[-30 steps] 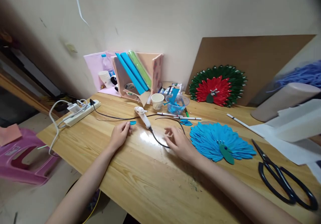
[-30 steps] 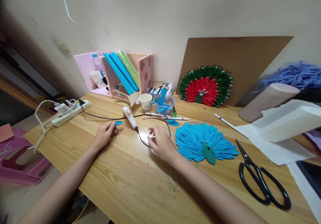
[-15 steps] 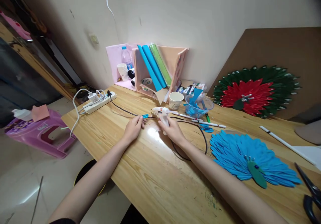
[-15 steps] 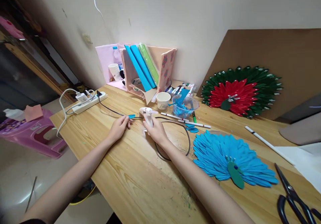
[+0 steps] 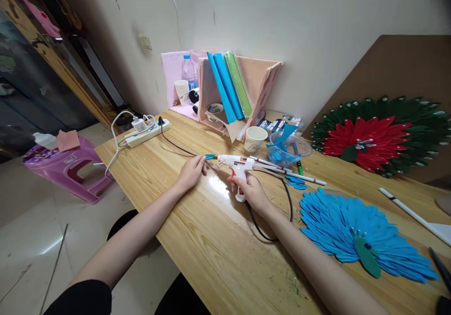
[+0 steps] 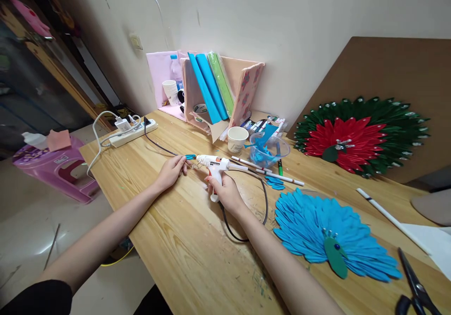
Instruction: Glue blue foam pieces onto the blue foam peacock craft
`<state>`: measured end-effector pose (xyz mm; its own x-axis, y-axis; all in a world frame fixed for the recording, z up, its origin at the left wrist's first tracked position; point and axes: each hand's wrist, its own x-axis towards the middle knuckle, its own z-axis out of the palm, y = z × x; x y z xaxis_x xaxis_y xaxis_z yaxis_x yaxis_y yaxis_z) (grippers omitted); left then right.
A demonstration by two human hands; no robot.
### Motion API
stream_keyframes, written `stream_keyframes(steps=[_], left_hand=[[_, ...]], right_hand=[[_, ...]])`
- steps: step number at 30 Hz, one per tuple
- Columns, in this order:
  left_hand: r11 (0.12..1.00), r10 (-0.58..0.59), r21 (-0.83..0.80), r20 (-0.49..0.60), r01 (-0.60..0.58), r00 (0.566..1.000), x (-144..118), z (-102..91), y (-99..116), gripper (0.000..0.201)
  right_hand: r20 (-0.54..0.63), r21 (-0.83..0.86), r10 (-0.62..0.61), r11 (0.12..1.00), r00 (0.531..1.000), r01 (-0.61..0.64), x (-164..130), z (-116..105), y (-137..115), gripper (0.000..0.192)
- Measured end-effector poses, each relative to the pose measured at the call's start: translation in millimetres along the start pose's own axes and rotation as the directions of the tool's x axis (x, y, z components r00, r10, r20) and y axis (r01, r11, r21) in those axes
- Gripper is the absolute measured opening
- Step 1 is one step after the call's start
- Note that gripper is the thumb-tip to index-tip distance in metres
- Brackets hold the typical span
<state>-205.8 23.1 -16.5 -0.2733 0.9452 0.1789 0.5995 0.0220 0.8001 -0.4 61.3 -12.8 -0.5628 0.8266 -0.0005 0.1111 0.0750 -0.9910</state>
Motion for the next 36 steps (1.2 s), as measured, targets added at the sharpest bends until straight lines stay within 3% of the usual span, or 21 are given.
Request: stream_keyframes(steps=[12,28,36], left_hand=[[1.000,0.010,-0.030,0.023,-0.009,1.000,0.0,1.4,-0.3,0.037],[1.000,0.005,-0.023,0.015,-0.005,1.000,-1.8,0.0,5.1,0.037],[1.000,0.017,0.022,0.024,-0.018,1.000,-2.5,-0.8,6.4,0.038]], right_hand=[[0.016,-0.050,-0.006,0.999,1.000,0.007,-0.5,0.3,-3.0,0.028],[-0.070,-0.097,-0.019,0.995,0.997,0.012,0.3,0.0,-1.9,0.029],[0.002,-0.043,-0.050,0.998,0.999,0.050,-2.3,-1.1,-1.0,0.031]])
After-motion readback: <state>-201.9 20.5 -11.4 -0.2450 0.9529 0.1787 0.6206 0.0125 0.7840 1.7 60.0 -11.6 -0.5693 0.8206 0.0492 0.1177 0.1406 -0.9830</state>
